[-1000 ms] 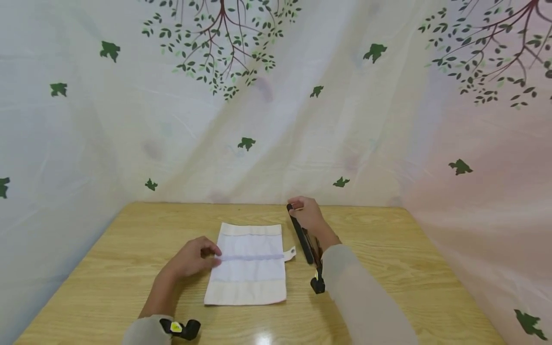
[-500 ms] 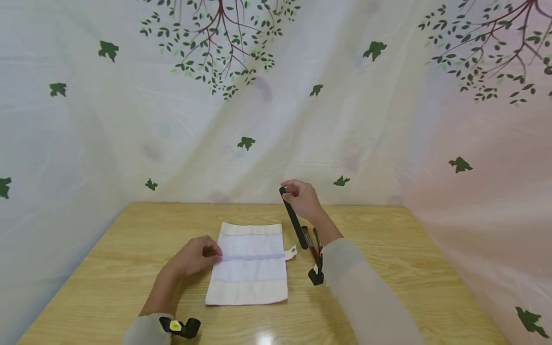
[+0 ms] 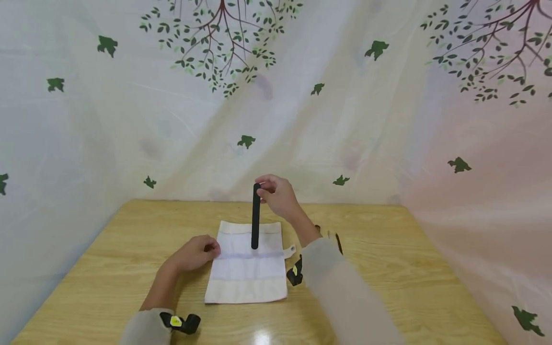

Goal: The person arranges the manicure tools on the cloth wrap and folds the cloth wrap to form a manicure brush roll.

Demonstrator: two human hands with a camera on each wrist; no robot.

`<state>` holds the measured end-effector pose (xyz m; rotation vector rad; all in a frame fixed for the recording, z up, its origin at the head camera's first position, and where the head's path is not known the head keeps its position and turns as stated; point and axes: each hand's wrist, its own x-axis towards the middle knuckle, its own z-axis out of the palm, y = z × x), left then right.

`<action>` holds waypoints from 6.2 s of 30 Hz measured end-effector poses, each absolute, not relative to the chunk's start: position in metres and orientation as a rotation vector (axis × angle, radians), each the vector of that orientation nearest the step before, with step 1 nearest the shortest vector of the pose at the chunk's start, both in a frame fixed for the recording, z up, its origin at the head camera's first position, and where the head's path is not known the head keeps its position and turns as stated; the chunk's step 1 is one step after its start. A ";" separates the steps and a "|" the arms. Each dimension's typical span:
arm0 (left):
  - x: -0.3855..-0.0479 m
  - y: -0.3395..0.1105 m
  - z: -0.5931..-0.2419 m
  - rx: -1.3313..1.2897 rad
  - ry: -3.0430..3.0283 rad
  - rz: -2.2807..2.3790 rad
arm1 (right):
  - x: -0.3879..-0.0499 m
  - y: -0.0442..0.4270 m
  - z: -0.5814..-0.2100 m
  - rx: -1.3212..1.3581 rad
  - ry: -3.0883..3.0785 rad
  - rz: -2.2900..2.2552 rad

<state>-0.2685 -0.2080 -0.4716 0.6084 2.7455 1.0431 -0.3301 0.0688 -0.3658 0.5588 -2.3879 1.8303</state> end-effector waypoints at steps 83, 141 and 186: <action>-0.272 -0.207 -0.475 0.560 2.706 1.068 | -0.372 -0.011 -0.447 -0.069 -2.251 2.314; -0.270 -0.209 -0.473 0.611 2.717 1.066 | -0.366 -0.013 -0.479 0.129 -2.347 2.353; -0.268 -0.209 -0.476 0.576 2.706 1.089 | -0.353 -0.005 -0.476 0.435 -2.687 2.014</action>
